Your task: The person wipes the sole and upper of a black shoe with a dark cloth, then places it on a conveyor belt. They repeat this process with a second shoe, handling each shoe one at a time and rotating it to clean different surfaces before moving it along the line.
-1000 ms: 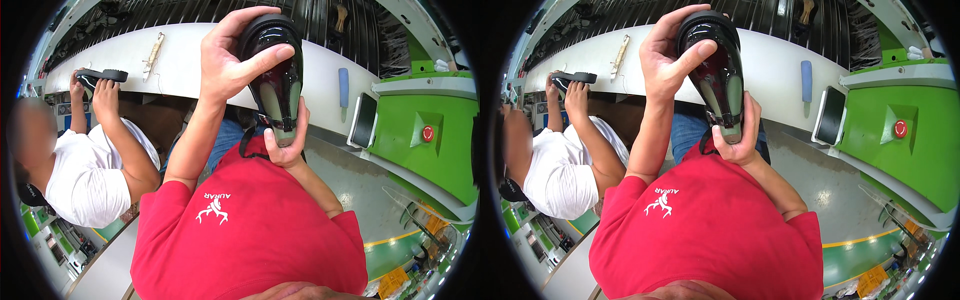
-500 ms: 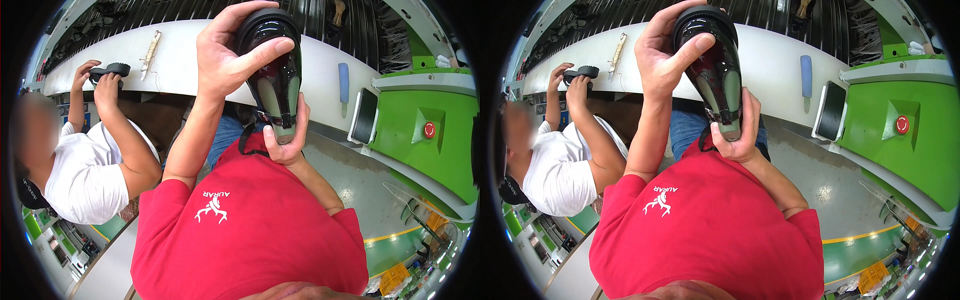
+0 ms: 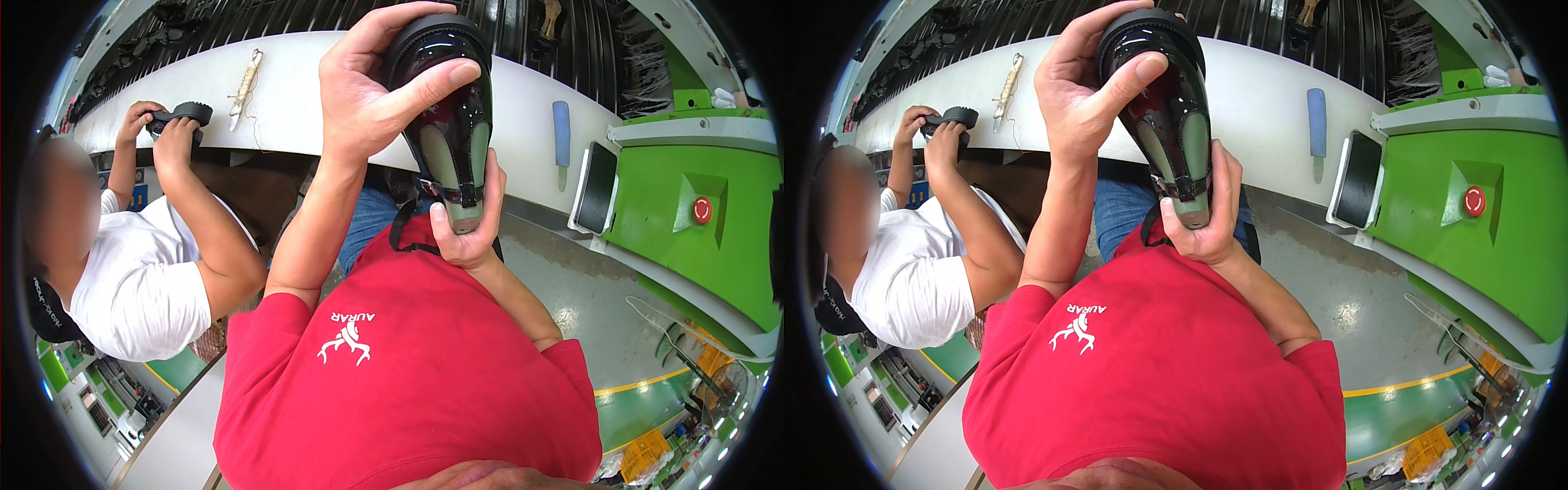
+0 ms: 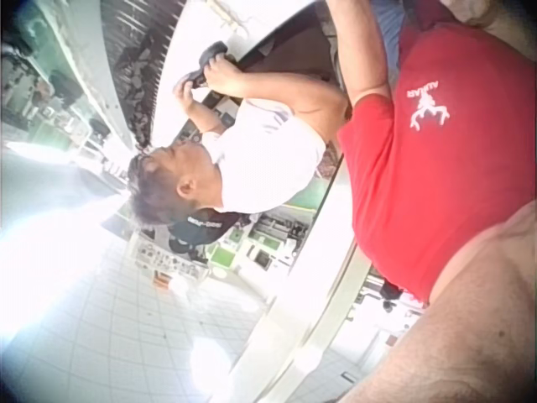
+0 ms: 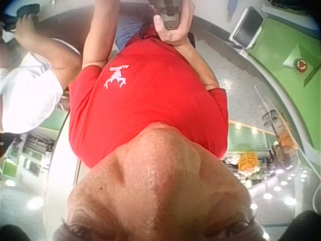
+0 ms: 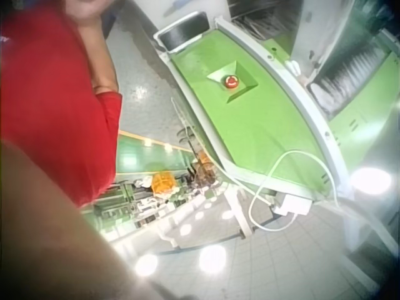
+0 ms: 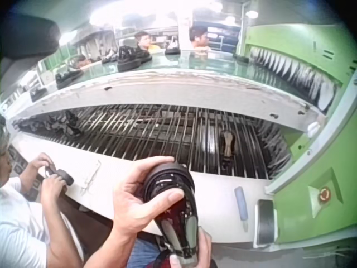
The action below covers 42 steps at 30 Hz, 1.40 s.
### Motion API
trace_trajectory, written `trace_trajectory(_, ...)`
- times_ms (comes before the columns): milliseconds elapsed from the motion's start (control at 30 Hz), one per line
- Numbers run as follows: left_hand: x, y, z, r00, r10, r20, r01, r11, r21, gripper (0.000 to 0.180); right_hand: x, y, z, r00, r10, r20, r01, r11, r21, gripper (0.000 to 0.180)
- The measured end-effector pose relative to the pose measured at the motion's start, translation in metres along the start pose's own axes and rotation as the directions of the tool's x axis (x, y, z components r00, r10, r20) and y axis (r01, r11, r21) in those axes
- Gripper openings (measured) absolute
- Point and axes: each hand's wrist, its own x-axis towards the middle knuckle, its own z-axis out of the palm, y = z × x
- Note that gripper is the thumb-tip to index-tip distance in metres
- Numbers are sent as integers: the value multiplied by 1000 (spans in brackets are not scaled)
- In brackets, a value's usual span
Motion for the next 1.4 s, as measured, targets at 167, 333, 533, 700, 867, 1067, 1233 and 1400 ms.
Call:
trace_trajectory(167,-1,0,0,1000,18,0,-18,1000,7,57,0,0,0,1000,-8,2,8,1000,-13,92)
trace_trajectory(333,-3,-2,1,999,46,-7,-46,999,-5,55,0,-1,0,1000,22,-3,-22,1000,-1,92)
trace_trajectory(533,-3,2,1,1000,26,3,-26,1000,-3,56,-1,-4,1,998,59,-3,-59,998,15,92)
trace_trajectory(700,-3,3,1,1000,-4,3,4,1000,-25,54,0,-4,1,999,34,-7,-34,999,17,93)
trace_trajectory(867,-4,0,-4,1000,-28,-4,28,1000,13,57,3,-3,0,1000,-12,-4,12,1000,-3,93)
trace_trajectory(1067,-4,2,-3,990,142,-21,-139,985,104,42,-1,-1,3,1000,4,-17,-4,1000,28,93)
trace_trajectory(1233,-1,4,4,994,112,-21,-111,993,44,45,1,2,0,997,59,-56,-51,991,127,93)
trace_trajectory(1400,-20,0,-3,996,-18,85,23,998,-54,56,7,0,-13,975,167,-143,-104,924,367,92)
